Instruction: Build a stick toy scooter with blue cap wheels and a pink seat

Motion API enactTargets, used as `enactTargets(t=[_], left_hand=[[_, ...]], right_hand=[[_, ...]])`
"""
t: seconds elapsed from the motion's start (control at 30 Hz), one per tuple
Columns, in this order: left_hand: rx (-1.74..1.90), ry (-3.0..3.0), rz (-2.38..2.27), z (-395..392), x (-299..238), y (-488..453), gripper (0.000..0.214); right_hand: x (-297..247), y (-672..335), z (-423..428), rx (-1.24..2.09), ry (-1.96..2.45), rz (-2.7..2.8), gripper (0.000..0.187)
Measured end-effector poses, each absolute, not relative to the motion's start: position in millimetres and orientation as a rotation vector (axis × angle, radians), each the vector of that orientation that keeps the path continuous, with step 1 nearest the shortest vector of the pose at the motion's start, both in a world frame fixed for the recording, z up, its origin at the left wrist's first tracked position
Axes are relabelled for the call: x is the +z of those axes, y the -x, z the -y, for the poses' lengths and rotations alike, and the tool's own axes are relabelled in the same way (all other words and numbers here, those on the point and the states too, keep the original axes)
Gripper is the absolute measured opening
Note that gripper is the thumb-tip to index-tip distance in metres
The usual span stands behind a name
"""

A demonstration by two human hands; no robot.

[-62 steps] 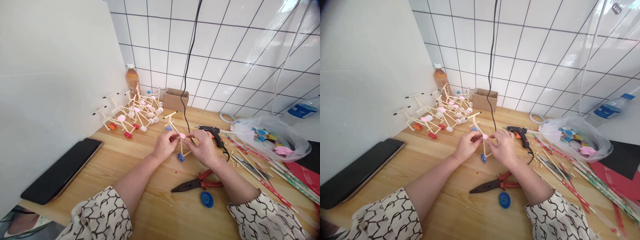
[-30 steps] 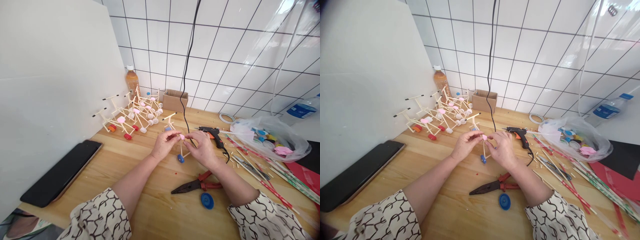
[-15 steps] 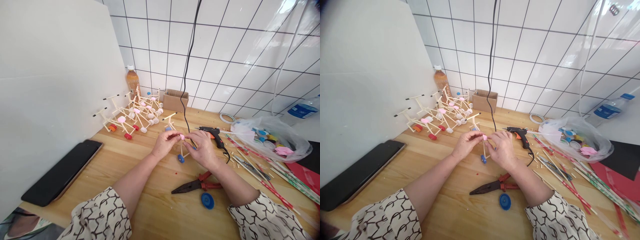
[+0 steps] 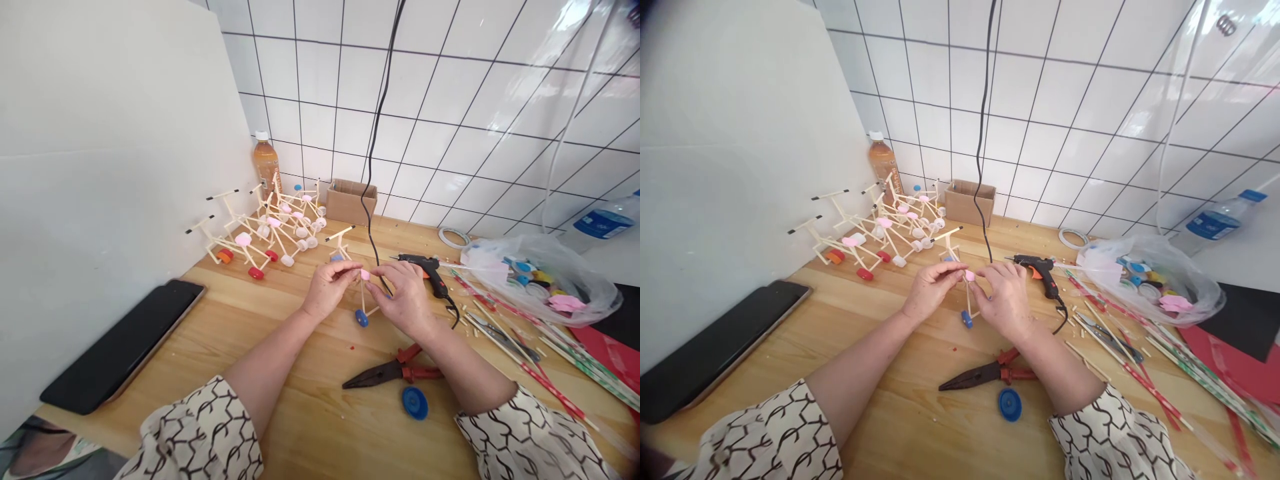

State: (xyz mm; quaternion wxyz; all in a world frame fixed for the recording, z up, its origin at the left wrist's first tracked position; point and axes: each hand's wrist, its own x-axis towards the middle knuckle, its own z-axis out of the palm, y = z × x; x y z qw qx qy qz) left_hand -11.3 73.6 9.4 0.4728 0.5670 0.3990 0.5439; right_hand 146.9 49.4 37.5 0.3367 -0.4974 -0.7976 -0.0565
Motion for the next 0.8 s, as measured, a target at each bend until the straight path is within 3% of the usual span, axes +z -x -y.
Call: enactTargets(t=[0.47, 0.8], left_hand=[[1.438, -1.543, -1.023, -71, 9, 11, 0.015], [1.390, -1.281, -0.963, -69, 10, 8, 0.015]], right_hand=[[41, -131, -48, -0.382, 1.313, 2.108, 0.017], [40, -127, -48, -0.421, 1.330, 2.118, 0.020]])
